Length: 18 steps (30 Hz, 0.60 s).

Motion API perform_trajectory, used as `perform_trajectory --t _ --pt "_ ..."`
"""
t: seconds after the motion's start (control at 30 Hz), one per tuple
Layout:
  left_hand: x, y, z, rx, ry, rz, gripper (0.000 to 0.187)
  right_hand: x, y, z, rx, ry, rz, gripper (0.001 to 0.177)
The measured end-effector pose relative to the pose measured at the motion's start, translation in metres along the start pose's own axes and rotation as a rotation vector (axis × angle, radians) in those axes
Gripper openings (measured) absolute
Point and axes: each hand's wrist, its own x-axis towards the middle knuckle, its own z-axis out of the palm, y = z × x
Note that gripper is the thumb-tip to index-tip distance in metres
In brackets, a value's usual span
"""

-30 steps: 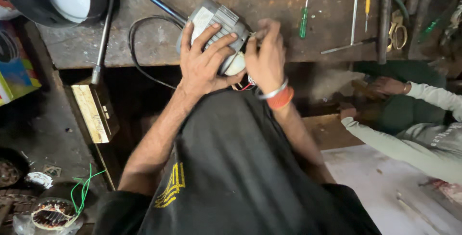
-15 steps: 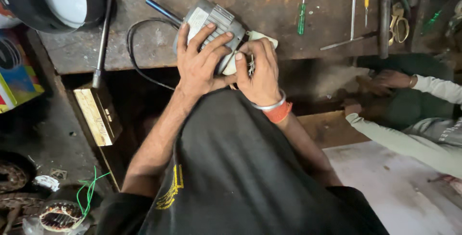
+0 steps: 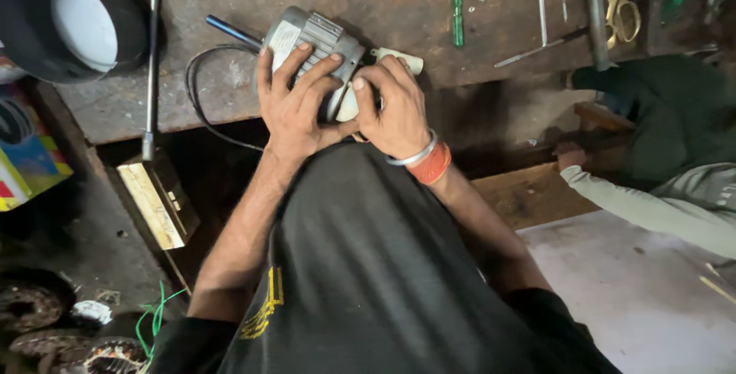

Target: The person assembles and adjusts an electric motor on a cluttered workbench. They use a hammer to tap the motor shaft, manipulate wires and a power cord, and attach a white plastic component to the motor housing.

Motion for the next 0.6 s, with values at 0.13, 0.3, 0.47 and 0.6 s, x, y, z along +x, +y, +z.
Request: perform_trajectory --t 0.13,0.3,0.47,0.6 --pt "0.004 0.001 0.001 -0.005 -0.003 0.002 0.049 0.005 0.007 -0.005 0.096 0.007 0.044 0.009" --pt "0.001 0.000 0.001 0.005 0.002 -0.001 0.050 0.004 0.005 -0.007 0.064 -0.025 -0.011 0.009" --pt "0.005 0.002 0.001 0.011 -0.002 -0.001 0.050 0.009 0.002 -0.015 0.030 -0.042 -0.055 0.008" --pt "0.004 0.005 -0.002 0.022 -0.005 -0.014 0.048 0.009 0.001 -0.016 0.054 -0.059 -0.047 0.011"
